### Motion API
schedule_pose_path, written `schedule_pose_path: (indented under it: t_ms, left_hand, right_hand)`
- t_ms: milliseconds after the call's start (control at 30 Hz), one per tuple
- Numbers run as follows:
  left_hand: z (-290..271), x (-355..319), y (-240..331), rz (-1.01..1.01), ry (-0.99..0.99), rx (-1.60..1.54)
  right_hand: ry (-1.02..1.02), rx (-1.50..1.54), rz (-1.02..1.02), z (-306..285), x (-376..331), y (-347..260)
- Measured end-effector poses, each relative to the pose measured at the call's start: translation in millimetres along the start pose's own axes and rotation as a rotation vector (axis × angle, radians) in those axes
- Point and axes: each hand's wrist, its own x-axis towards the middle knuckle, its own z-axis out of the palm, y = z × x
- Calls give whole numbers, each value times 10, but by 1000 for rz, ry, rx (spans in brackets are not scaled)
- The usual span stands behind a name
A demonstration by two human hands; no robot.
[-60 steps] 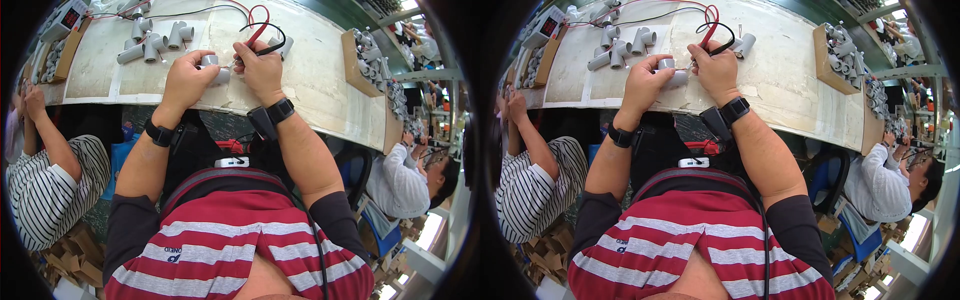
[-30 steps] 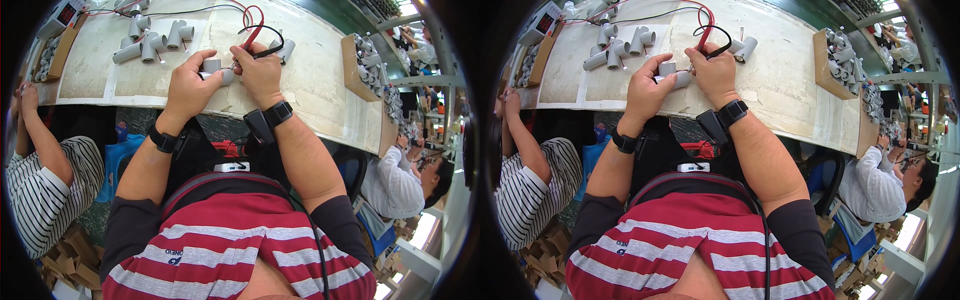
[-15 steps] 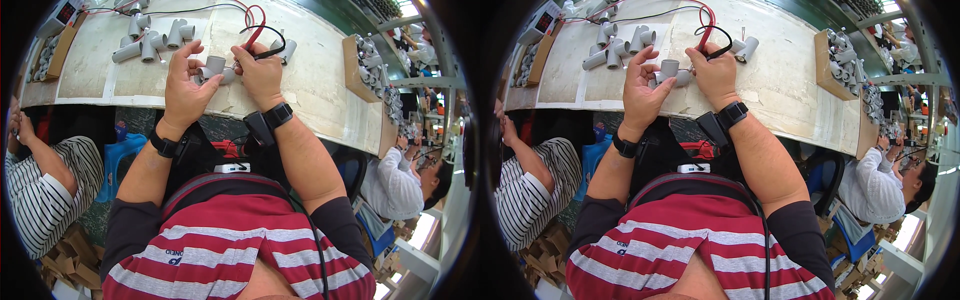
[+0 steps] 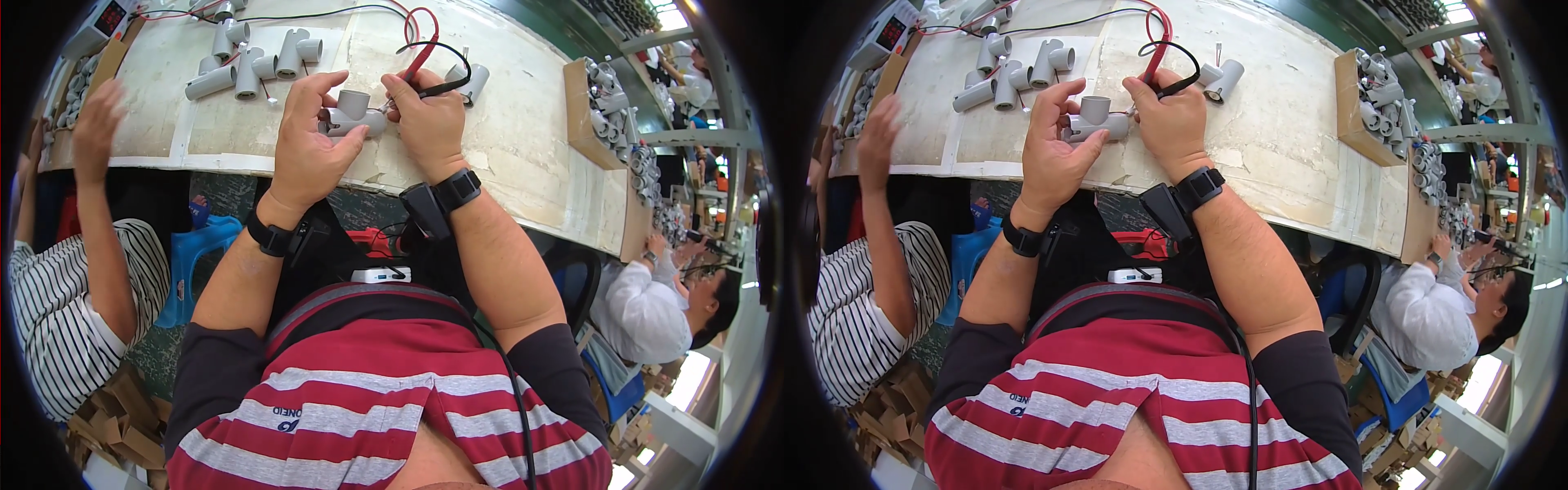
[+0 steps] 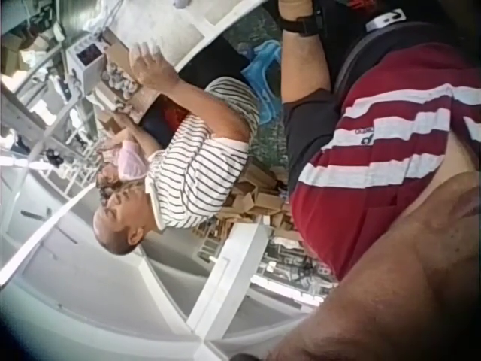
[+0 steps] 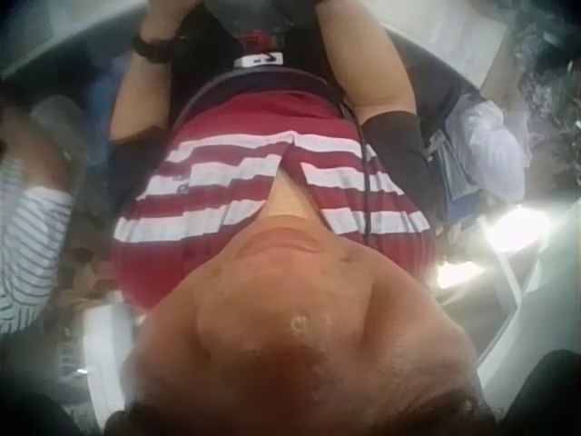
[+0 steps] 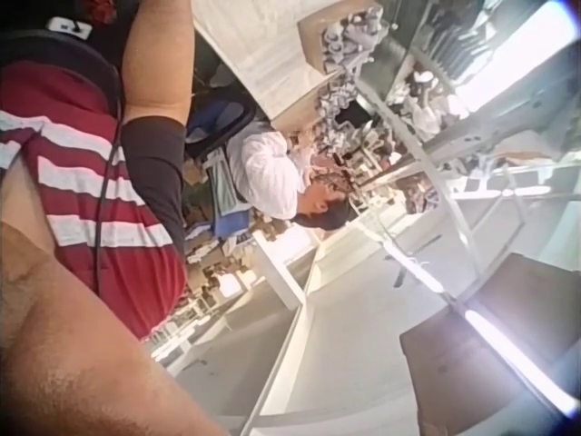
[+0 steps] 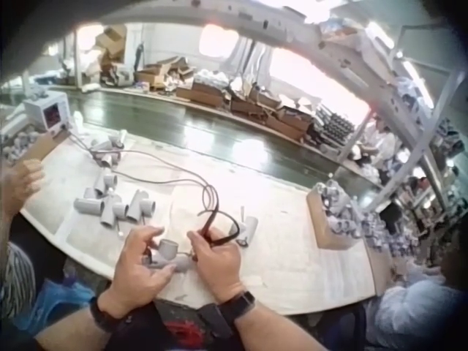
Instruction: The person tests electrical components by picking up grey plastic housings, touching their internal wires with multimeter probes, and then placing them back on the workbench. This process is repeated for several components before the person clears the workspace by moving the parts aside.
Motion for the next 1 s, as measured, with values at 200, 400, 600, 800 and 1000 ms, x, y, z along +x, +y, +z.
schedule_pose_path:
  t_ms: [200,400,600,800,1000]
  left_hand:
    - [-32,7,-3,19,-67,39]
    - [-5,29,65,81,-32,198]
    - [68,-4,79,46,100,294]
    - [147,34,207,214,-72,619]
    - [-141,263,-4,163,-152,844]
  right_hand:
    - [-8,-3,3,-5,5,3]
    - [3,-47,-21,-9,-1,-2]
    - [30,-109,-111,12,28,71]
    - [37,-94,-142,29,57,101]
    - [78,-252,-300,-145,279,-251]
